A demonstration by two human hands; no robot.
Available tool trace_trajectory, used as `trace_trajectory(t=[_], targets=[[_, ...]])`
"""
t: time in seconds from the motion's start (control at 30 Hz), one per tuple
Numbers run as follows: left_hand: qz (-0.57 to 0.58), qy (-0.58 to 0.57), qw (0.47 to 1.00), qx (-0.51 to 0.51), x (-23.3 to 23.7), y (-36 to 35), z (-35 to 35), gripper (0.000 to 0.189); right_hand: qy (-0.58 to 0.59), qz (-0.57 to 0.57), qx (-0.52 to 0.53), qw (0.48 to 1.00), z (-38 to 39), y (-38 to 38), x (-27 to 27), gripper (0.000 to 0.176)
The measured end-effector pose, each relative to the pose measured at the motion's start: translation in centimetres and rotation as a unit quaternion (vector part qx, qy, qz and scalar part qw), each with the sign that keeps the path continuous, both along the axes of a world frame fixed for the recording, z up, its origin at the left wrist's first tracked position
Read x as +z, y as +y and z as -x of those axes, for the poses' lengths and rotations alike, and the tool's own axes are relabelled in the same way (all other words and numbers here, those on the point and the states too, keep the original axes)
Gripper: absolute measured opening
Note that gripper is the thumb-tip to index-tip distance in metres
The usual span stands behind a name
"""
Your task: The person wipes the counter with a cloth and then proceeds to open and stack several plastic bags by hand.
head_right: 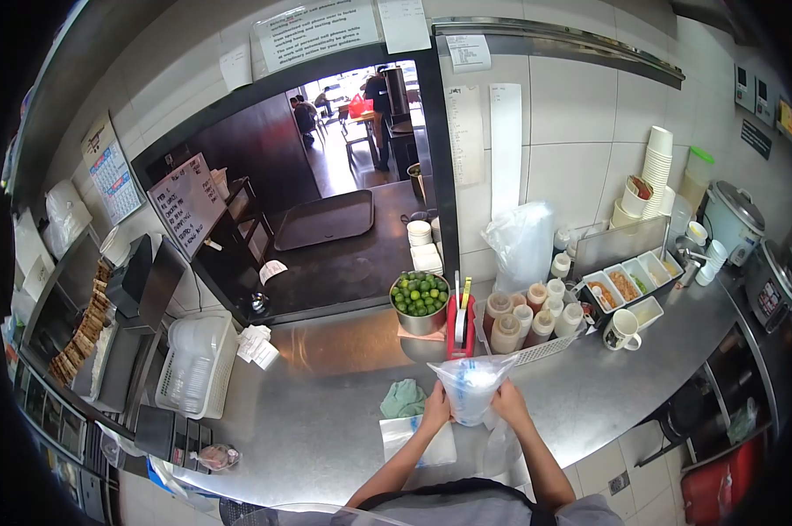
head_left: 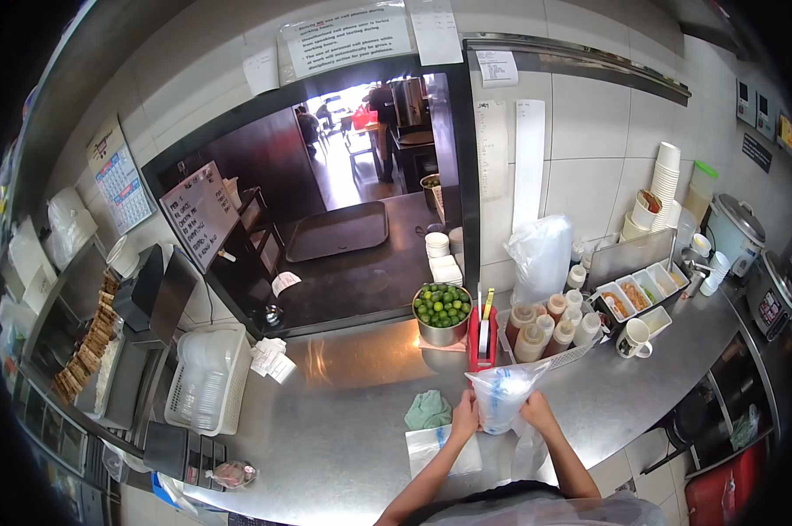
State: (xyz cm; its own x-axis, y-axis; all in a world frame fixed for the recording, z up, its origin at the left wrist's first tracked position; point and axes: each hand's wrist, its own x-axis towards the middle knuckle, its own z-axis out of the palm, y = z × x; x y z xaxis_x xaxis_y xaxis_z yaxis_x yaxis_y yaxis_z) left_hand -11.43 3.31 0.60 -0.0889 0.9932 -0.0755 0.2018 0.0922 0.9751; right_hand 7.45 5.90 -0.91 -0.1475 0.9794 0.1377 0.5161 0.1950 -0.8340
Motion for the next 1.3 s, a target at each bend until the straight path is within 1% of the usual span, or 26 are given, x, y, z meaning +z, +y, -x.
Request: trace_trajectory(t=[0.03, 0.1, 0.13, 0.2, 0.23, 0.27, 0.3, 0.33, 0.37, 0.4, 0.43, 0.47, 0.57, 0.6, 0.63, 0.7, 0.73, 0.83, 0.87, 0.93, 1.03, 1.1, 1.2, 1.23, 1.27, 1.3], targets=[[-0.028, 0.013, 1.0, 0.005, 0.1, 0.2, -0.1, 0.011, -0.039, -0.019, 0.001, 0.999, 0.0, 0.4, -0.1, 0.037], [-0.078, 0.04, 0.996, 0.015, 0.0, 0.0, -0.1, 0.011, 0.02, -0.033, -0.028, 0.999, 0.5, 0.4, -0.8, 0.036], [-0.044, 0.024, 0.999, 0.014, 0.8, -0.1, -0.1, 0.011, 0.048, -0.037, -0.045, 0.997, 0.7, -0.1, -1.0, 0.036], [0.031, -0.01, 0.999, 0.006, 1.8, -0.5, -0.5, 0.011, 0.064, -0.023, -0.046, 0.997, 0.6, 0.3, -1.0, 0.037], [-0.043, 0.078, 0.995, 0.032, 0.6, -0.9, -0.7, 0.011, 0.074, -0.014, -0.049, 0.996, 0.5, 0.5, -1.4, 0.037], [-0.122, 0.165, 0.977, 0.059, -0.9, -0.2, -0.7, 0.012, 0.075, -0.008, -0.041, 0.996, 0.4, 0.9, -1.6, 0.036], [-0.202, 0.249, 0.943, 0.085, -2.2, 0.4, -0.5, 0.012, 0.077, -0.004, -0.032, 0.997, 0.0, 1.6, -2.0, 0.036], [-0.163, 0.224, 0.96, 0.041, -2.2, 0.4, 0.2, 0.022, 0.078, 0.001, -0.021, 0.997, -0.1, 1.6, -2.3, 0.036], [-0.143, 0.081, 0.986, 0.009, -2.4, 0.1, 0.9, 0.027, 0.087, 0.003, -0.021, 0.996, 0.0, 1.3, -2.8, 0.035], [-0.122, -0.065, 0.99, -0.022, -2.1, 0.0, 1.6, 0.033, 0.096, 0.001, -0.021, 0.995, 0.0, 1.3, -3.0, 0.034], [-0.102, -0.21, 0.971, -0.054, -1.6, 0.2, 2.1, 0.038, 0.104, -0.005, -0.021, 0.994, -0.2, 1.8, -2.9, 0.033], [-0.109, -0.279, 0.953, -0.046, -1.6, 0.2, 2.6, 0.06, 0.119, -0.006, -0.032, 0.992, -0.2, 1.9, -2.9, 0.032], [-0.26, -0.171, 0.948, -0.073, 3.7, -1.7, 1.4, 0.074, 0.166, -0.002, -0.044, 0.985, 0.3, 1.6, -3.6, 0.03], [-0.293, -0.183, 0.936, -0.073, 3.9, -1.7, -0.1, 0.088, 0.176, 0.004, -0.04, 0.984, 0.5, 0.9, -2.4, 0.028], [-0.284, -0.091, 0.952, -0.063, 3.0, -1.6, -0.6, 0.089, 0.183, 0.01, -0.037, 0.982, 0.5, 0.4, -1.6, 0.027], [-0.26, 0.093, 0.96, -0.046, 0.2, -0.5, -1.2, 0.09, 0.187, -0.002, -0.068, 0.98, 0.8, -0.1, -1.3, 0.024], [-0.234, 0.007, 0.971, -0.056, -0.4, -0.4, -1.3, 0.085, 0.191, -0.009, -0.083, 0.978, 0.9, -0.5, -1.5, 0.022], [-0.249, 0.06, 0.965, -0.063, -0.8, -0.1, -0.9, 0.088, 0.145, -0.031, -0.108, 0.983, 0.6, -2.3, -0.8, 0.022], [-0.243, 0.073, 0.964, -0.081, -0.7, -0.2, -0.8, 0.089, 0.14, 0.012, -0.109, 0.984, 0.2, -3.2, -0.1, 0.023], [-0.234, 0.1, 0.96, -0.115, -0.6, -0.2, -0.1, 0.09, 0.13, 0.095, -0.11, 0.981, -0.3, -5.3, 3.3, 0.023], [-0.332, 0.156, 0.93, 0.005, 2.7, -4.9, -0.2, 0.092, 0.202, 0.053, -0.093, 0.974, -1.0, -7.2, 4.5, 0.021], [-0.299, 0.114, 0.947, -0.028, 3.9, -8.4, -0.3, 0.096, 0.267, 0.046, -0.085, 0.959, -0.8, -8.3, 5.7, 0.017], [-0.284, 0.154, 0.933, -0.161, 5.8, -11.2, -0.3, 0.072, 0.352, 0.034, -0.062, 0.933, 1.4, -10.0, 8.5, 0.011], [-0.246, 0.134, 0.939, -0.199, 4.6, -11.2, -0.1, 0.061, 0.376, 0.031, -0.054, 0.924, 2.2, -10.5, 9.0, 0.009], [-0.207, 0.112, 0.943, -0.235, 2.7, -10.5, 0.1, 0.051, 0.384, 0.034, -0.021, 0.922, 2.6, -10.5, 8.5, 0.008], [-0.169, 0.089, 0.943, -0.273, 1.6, -10.5, 0.1, 0.04, 0.351, 0.032, 0.016, 0.936, 2.9, -10.7, 9.0, 0.01]])
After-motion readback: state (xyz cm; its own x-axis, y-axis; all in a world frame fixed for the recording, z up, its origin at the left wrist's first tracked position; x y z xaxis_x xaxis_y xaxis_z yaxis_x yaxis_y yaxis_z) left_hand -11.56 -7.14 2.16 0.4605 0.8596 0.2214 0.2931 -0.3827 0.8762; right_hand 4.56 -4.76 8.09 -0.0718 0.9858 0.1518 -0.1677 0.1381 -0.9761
